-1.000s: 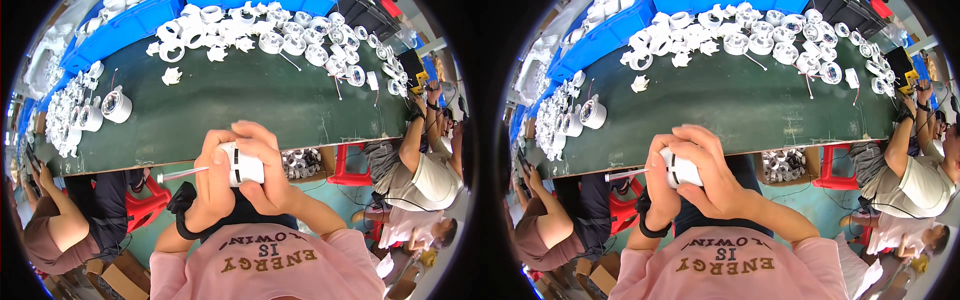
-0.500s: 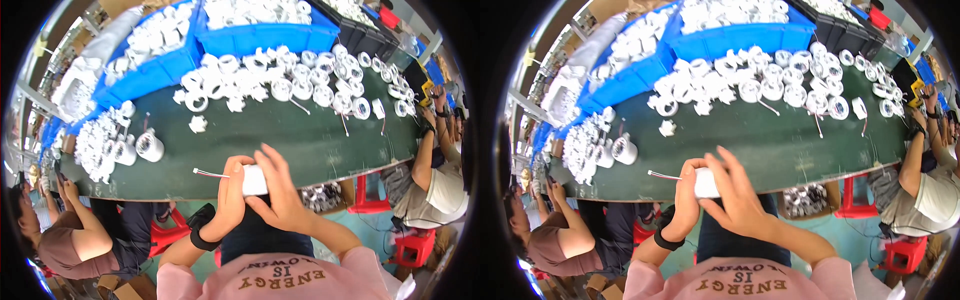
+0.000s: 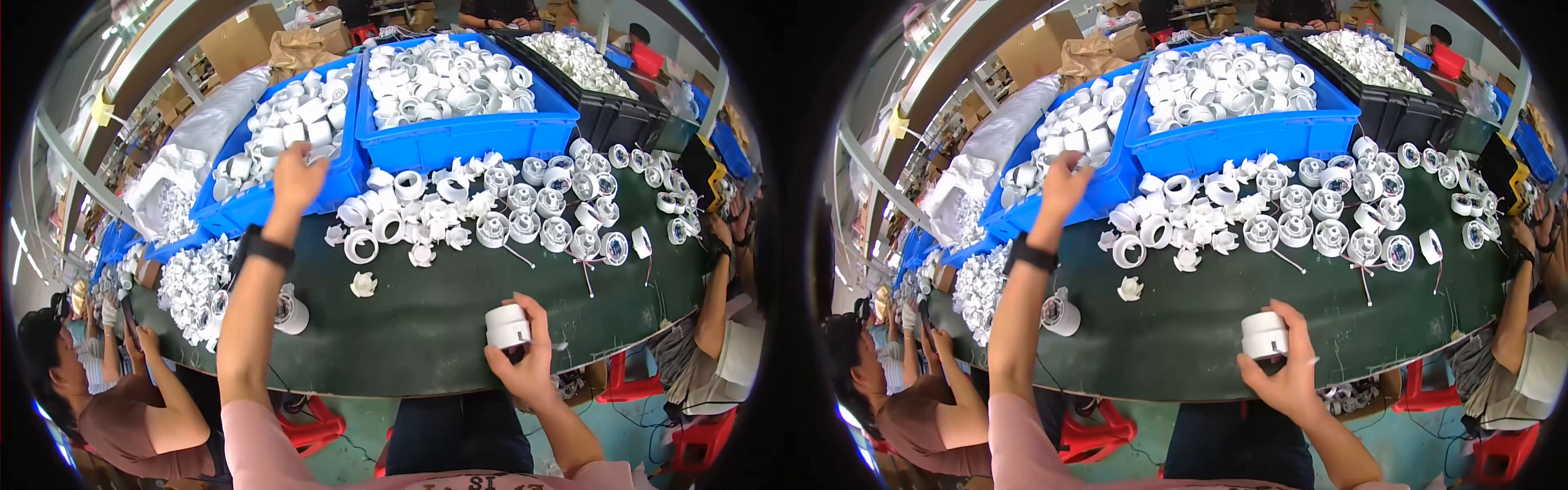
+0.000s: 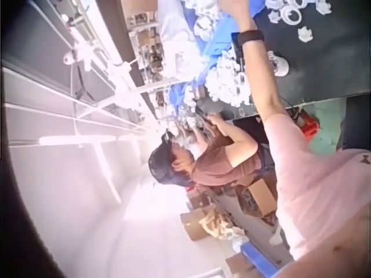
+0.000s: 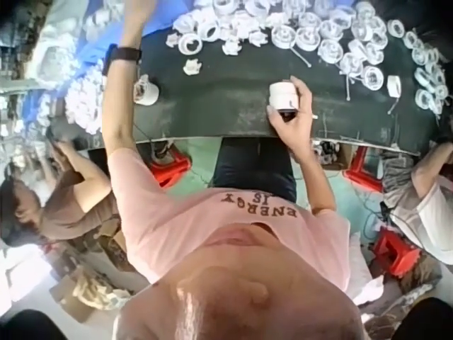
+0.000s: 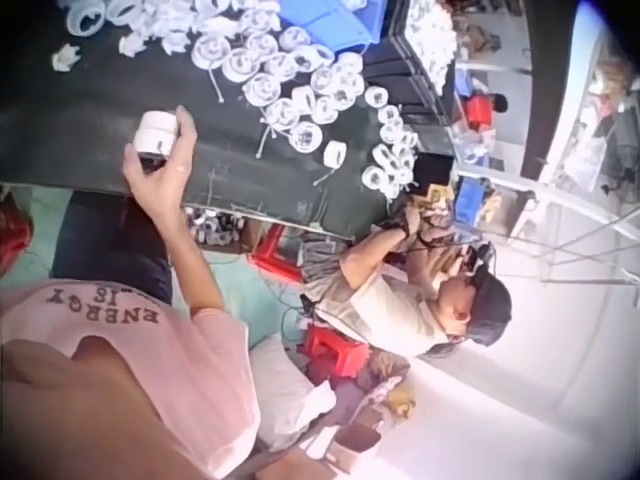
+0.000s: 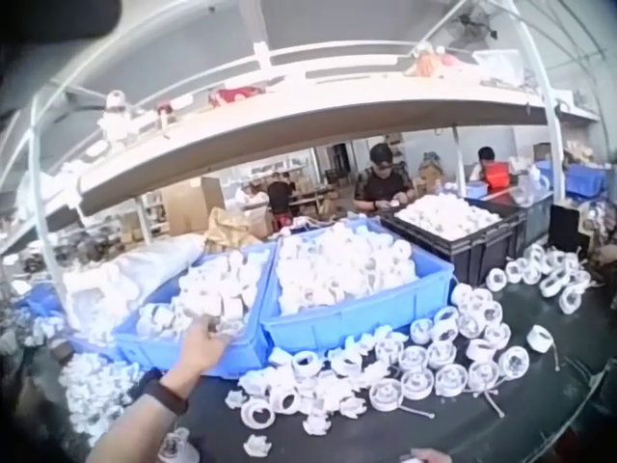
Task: Assembling the components of white electronic devices, likely security cameras, on a factory production line.
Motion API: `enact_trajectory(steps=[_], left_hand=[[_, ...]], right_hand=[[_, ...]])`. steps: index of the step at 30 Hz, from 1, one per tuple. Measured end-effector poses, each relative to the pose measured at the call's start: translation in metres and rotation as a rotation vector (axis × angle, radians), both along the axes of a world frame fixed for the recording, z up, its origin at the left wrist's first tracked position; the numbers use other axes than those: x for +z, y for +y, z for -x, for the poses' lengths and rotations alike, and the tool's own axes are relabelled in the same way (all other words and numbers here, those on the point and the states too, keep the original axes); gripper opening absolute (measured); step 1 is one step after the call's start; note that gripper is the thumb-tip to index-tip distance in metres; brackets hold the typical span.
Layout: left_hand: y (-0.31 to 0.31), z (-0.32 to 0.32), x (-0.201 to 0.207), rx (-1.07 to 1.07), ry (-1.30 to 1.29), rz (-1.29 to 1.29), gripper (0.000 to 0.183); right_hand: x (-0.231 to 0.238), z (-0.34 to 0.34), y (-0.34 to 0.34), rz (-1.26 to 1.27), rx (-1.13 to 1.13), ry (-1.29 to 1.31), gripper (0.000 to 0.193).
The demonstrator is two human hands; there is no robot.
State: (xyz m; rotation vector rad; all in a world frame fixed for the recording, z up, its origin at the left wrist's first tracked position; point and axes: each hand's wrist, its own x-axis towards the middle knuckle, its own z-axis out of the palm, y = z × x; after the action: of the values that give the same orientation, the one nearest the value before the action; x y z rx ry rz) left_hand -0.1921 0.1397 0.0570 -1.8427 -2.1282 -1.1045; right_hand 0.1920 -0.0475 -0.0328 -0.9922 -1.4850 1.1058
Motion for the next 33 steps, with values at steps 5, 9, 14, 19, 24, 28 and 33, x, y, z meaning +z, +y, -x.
enact_trajectory(steps=[5, 9, 14, 19, 24, 28, 33], left_hand=[[0.068, 0.051, 0.016, 0.063, -0.041, 0.647, 0.08], [0.086, 0.051, 0.006, -0.089, -0.035, 0.808, 0.086], [0.06, 0.041, 0.005, 0.044, -0.299, 0.355, 0.07], [-0.019, -0.042, 0.038, -0.528, -1.169, 0.134, 0.041], [-0.145, -0.148, 0.006, -0.767, -1.414, 0.304, 0.04], [-0.208, -0.192, -0.017, -0.535, -1.432, 0.381, 0.054], [-0.246, -0.2, -0.03, -0.733, -1.333, 0.355, 0.081]], right_hand=[[0.002, 0.001, 0.002, -0.017, -0.001, 0.074, 0.069], [0.009, 0.0, 0.003, -0.299, -0.151, -0.286, 0.067], [0.005, 0.001, -0.002, -0.275, -0.101, -0.213, 0.066], [0.0, -0.001, -0.005, -0.208, -0.17, -0.195, 0.064], [0.019, 0.008, -0.032, -0.27, 0.202, -0.004, 0.065], [0.041, 0.019, -0.056, -0.434, 0.2, -0.122, 0.063], [0.039, -0.003, -0.052, -0.2, 0.043, -0.154, 0.071]])
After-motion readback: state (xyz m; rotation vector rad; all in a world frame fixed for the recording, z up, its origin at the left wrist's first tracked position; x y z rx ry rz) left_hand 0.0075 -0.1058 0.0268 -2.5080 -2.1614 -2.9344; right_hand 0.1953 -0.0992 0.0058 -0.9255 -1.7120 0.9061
